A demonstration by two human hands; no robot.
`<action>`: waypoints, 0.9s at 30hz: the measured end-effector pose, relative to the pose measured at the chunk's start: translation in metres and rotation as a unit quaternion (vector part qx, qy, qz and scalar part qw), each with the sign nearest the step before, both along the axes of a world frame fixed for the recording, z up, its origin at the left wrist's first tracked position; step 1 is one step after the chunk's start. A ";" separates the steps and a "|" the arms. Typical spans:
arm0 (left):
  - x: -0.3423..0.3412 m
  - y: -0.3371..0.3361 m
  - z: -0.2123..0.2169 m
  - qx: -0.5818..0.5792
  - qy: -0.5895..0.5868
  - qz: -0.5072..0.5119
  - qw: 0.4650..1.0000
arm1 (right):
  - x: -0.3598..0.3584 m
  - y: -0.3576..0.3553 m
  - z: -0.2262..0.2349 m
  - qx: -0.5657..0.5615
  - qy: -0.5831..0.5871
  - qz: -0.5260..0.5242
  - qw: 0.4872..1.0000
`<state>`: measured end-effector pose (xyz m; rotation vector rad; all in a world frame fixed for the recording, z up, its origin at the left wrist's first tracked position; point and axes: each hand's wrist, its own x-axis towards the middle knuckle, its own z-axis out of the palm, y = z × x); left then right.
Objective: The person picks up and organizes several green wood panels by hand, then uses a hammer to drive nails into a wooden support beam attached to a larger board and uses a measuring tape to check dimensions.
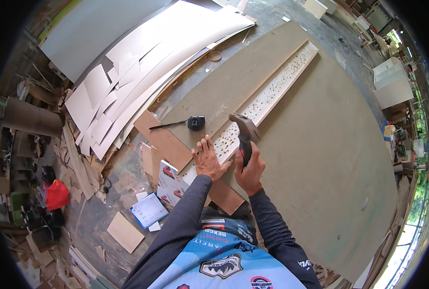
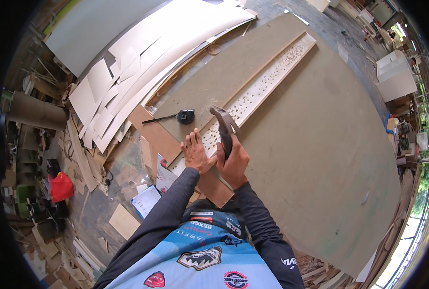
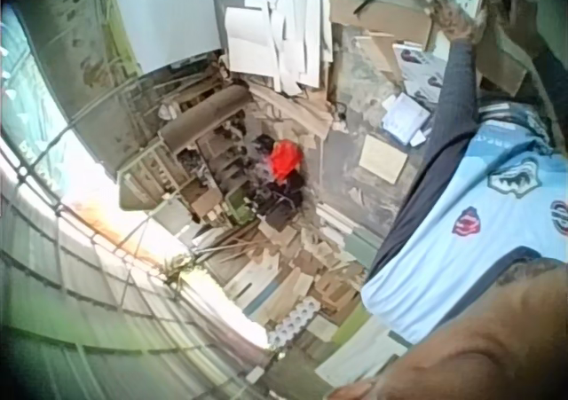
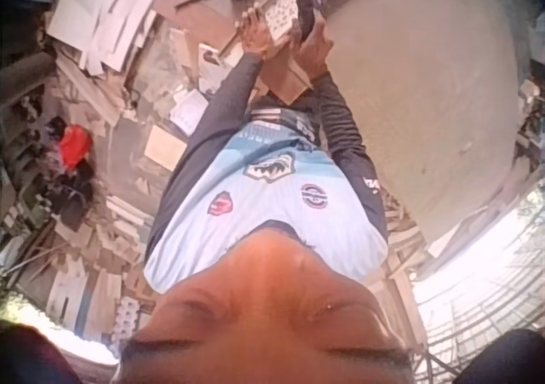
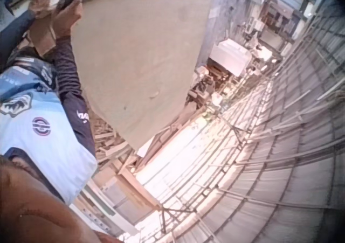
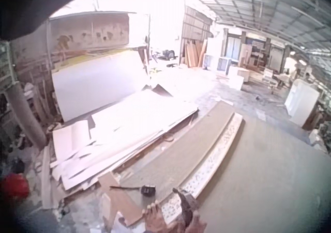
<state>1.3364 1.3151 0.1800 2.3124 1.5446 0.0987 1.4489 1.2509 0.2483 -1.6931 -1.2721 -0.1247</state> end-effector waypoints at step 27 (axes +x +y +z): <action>0.151 0.065 -0.005 0.044 -0.041 -0.230 0.971 | 0.212 0.019 -0.027 -0.190 0.061 -0.112 0.973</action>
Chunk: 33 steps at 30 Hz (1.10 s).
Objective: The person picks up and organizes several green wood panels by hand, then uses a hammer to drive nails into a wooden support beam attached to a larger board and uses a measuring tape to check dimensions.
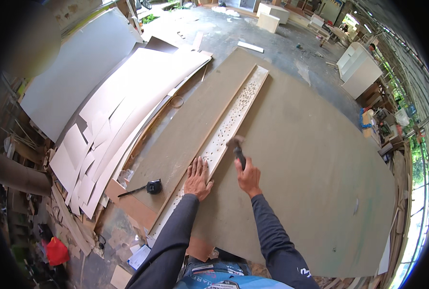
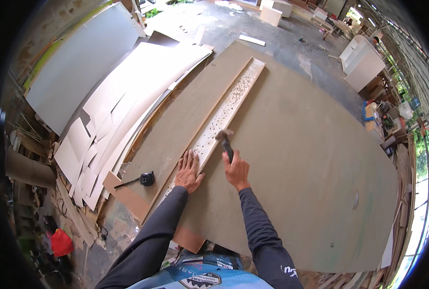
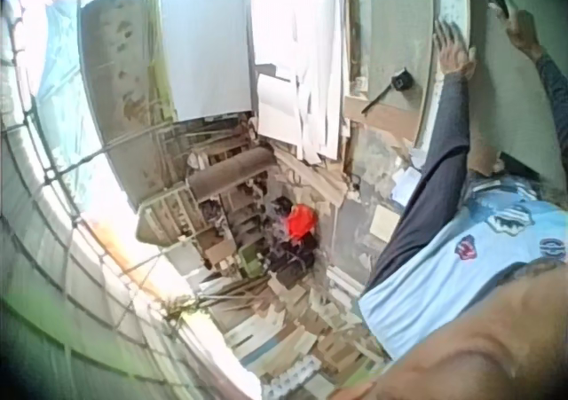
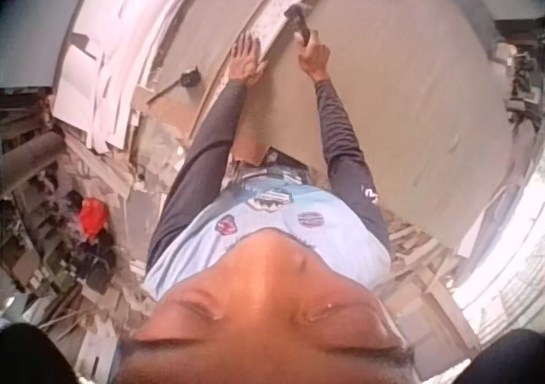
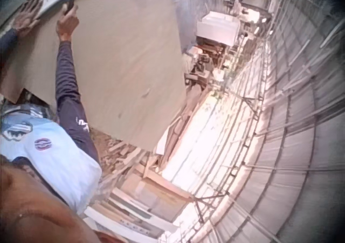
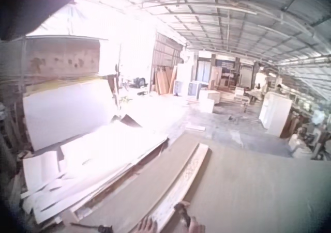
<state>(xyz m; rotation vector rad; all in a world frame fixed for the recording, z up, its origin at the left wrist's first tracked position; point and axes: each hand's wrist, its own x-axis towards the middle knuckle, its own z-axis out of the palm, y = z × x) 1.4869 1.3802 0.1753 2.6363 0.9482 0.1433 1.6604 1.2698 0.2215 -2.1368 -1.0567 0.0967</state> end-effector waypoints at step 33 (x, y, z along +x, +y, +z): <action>0.005 0.006 0.017 -0.039 0.051 0.000 0.998 | 0.115 0.102 -0.033 -0.056 0.016 0.002 0.998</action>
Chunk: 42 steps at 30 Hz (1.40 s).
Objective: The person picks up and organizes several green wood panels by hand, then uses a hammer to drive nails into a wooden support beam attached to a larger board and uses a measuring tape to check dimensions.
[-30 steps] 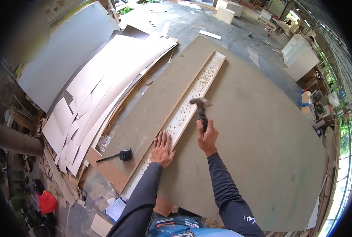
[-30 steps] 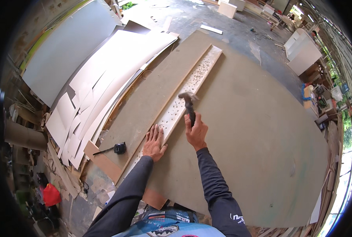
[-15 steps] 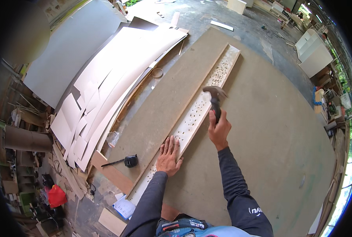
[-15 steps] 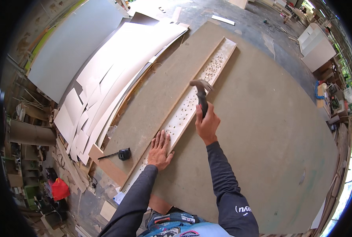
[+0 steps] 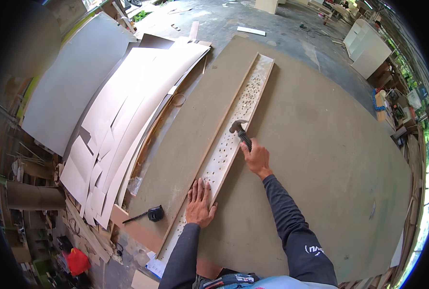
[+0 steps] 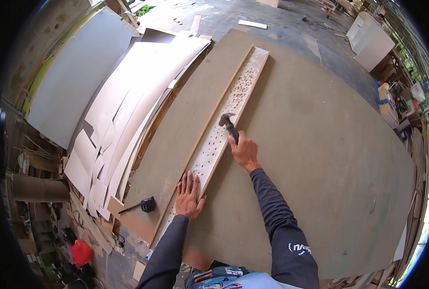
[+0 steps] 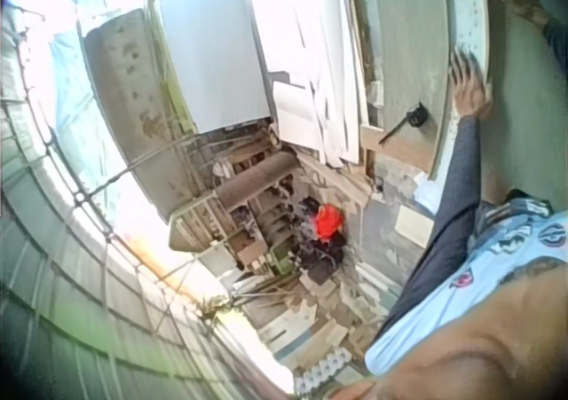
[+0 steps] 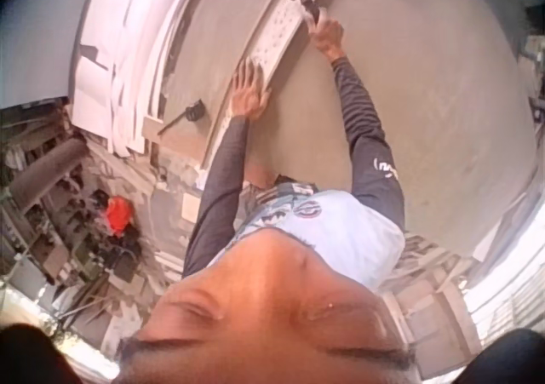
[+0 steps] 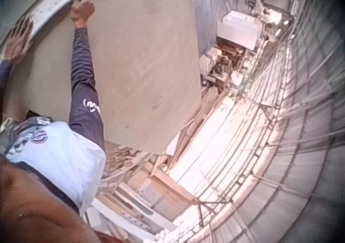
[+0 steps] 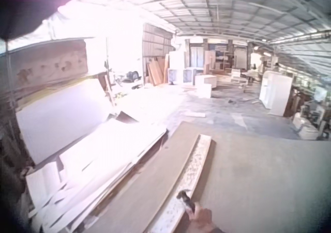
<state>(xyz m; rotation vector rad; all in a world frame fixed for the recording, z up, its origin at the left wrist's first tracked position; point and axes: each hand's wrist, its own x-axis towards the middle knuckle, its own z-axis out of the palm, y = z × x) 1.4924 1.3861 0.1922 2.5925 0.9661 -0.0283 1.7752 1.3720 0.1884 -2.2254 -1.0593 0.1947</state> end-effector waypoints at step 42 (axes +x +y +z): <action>-0.011 0.002 -0.018 -0.040 -0.115 0.022 0.992 | -0.140 -0.019 0.005 0.003 0.022 -0.082 0.996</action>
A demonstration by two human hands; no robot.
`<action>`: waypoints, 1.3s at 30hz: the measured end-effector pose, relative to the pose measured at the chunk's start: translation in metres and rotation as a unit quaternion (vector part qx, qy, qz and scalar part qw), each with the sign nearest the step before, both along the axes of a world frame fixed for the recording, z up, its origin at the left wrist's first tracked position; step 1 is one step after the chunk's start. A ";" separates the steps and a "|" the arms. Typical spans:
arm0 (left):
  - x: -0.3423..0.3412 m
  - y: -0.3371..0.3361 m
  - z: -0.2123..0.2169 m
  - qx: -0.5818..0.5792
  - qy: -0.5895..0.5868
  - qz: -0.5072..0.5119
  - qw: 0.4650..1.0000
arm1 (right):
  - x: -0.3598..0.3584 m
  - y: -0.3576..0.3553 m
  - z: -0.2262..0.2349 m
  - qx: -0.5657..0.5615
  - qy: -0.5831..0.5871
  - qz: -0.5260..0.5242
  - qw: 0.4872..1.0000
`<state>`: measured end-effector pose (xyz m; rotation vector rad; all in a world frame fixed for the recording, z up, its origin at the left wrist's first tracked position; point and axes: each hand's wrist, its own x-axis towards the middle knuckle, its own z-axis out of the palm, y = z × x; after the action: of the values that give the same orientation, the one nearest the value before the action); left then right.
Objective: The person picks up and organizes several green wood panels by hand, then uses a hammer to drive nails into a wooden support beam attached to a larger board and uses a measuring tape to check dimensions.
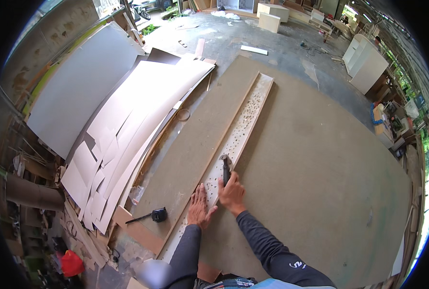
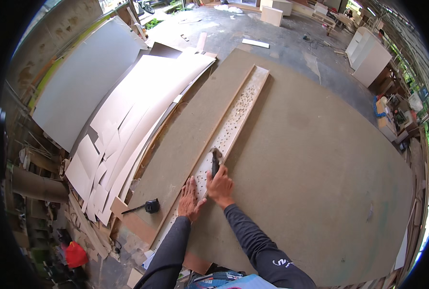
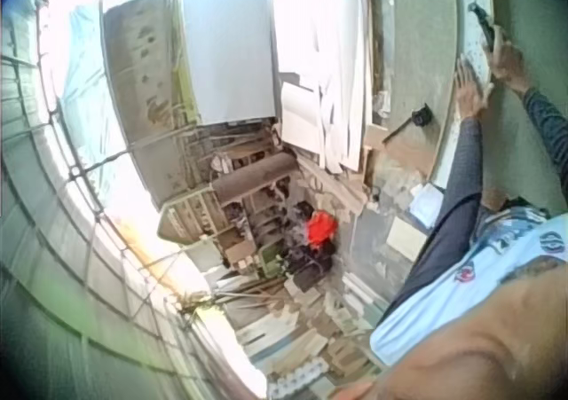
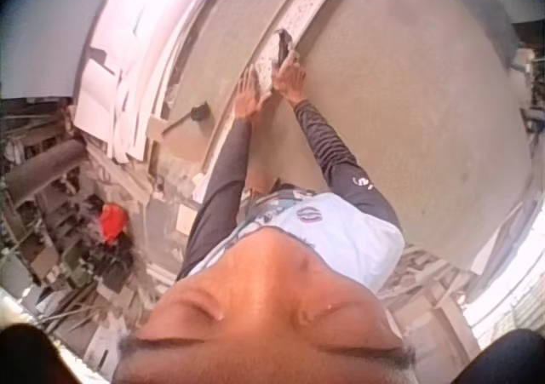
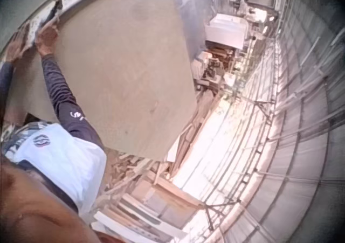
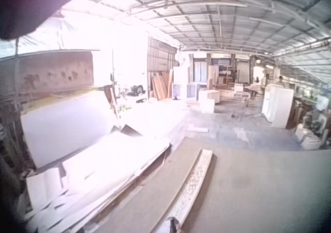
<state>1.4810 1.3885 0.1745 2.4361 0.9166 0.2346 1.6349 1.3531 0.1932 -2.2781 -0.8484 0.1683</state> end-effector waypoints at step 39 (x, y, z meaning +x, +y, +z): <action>-0.208 -0.067 -0.022 0.159 -0.059 -0.013 0.985 | -0.267 -0.455 0.180 0.163 0.475 0.456 0.735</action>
<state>1.2729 1.3219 0.1526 2.6871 0.8480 0.5456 1.3679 0.8985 0.3727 -0.9794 -1.1656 1.3625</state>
